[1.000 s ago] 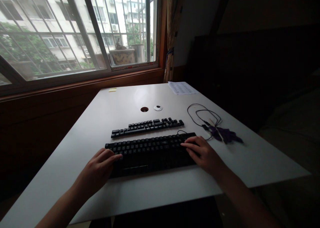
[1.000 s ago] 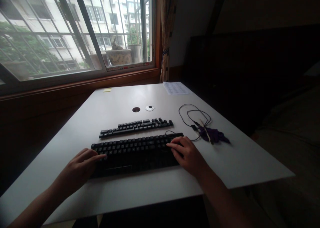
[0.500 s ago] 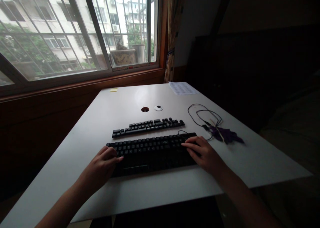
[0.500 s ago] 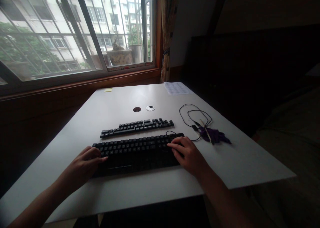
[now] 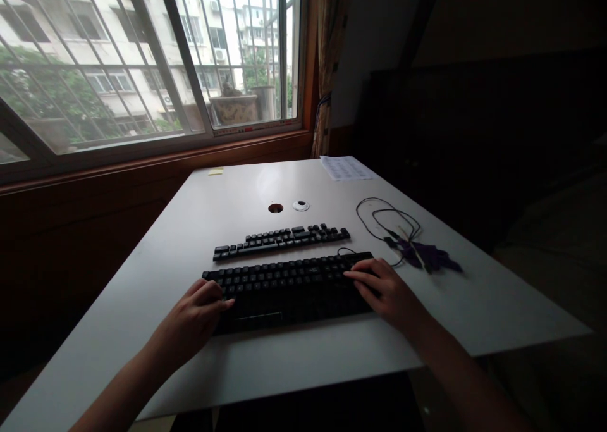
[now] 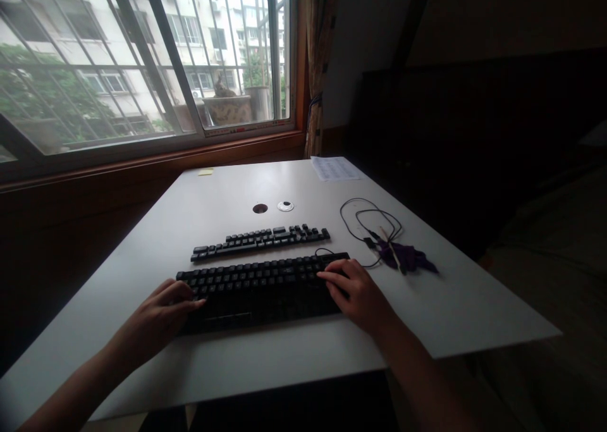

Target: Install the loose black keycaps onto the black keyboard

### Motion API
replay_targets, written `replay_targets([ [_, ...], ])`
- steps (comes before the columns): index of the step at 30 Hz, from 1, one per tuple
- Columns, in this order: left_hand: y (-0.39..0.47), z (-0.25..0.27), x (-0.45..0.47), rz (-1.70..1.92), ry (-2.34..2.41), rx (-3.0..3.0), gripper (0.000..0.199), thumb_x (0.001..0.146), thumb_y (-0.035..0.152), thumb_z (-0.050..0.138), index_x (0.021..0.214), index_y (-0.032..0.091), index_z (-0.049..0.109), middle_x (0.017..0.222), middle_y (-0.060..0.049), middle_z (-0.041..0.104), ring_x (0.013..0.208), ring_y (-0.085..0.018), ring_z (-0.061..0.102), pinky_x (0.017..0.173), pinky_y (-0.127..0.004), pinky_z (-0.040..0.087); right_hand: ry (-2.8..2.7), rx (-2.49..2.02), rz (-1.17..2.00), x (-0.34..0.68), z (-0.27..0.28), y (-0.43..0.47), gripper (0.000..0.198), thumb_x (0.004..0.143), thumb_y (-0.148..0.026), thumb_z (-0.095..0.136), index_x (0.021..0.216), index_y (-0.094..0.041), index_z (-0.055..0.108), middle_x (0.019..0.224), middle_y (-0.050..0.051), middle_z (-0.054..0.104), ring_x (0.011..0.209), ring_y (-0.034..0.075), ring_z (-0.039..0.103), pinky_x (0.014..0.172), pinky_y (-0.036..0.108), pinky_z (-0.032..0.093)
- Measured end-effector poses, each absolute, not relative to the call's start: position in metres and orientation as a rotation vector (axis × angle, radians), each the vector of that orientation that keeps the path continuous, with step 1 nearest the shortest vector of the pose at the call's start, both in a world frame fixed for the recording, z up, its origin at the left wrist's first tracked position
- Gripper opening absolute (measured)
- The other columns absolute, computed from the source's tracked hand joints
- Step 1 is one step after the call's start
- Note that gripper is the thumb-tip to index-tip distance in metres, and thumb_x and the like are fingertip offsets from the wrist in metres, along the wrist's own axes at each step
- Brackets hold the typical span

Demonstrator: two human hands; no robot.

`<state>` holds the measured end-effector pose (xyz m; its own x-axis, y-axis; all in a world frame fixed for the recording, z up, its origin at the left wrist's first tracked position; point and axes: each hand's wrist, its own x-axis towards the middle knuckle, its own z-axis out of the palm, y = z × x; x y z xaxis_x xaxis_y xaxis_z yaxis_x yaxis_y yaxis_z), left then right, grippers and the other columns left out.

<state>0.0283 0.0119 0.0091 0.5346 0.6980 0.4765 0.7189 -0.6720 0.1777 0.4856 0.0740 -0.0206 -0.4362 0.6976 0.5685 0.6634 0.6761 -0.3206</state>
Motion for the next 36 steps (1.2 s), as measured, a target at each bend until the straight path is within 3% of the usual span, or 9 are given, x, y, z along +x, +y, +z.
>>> replay_targets([
  [16,-0.001,0.006,0.033,-0.723,-1.300,-2.610,0.039,0.099,0.005,0.050,0.126,0.023,0.072,0.107,-0.008,0.067,0.096,-0.020,0.060,0.082,-0.033,0.060,-2.196,-1.035,0.061,0.486,-0.022,0.075,0.033,0.099,-0.018,0.060,0.126,-0.032,0.073,0.114,0.008,0.069,0.108,0.027,0.064,0.096,0.050,0.057],
  [27,-0.026,0.001,0.058,-0.614,-1.431,-2.388,0.034,0.102,0.028,0.057,0.133,0.019,0.069,0.122,-0.011,0.072,0.110,-0.028,0.064,0.094,-0.047,0.061,-2.191,-1.042,0.054,0.485,-0.021,0.075,0.033,0.099,-0.019,0.059,0.125,-0.033,0.074,0.113,0.008,0.070,0.106,0.027,0.065,0.097,0.052,0.057],
  [36,-0.033,-0.002,0.060,-0.621,-1.482,-2.337,0.039,0.102,0.031,0.057,0.137,0.018,0.066,0.128,-0.012,0.071,0.113,-0.030,0.064,0.093,-0.050,0.059,-2.192,-1.040,0.056,0.485,-0.019,0.074,0.033,0.099,-0.018,0.060,0.126,-0.032,0.074,0.114,0.008,0.069,0.107,0.027,0.064,0.095,0.050,0.057],
])
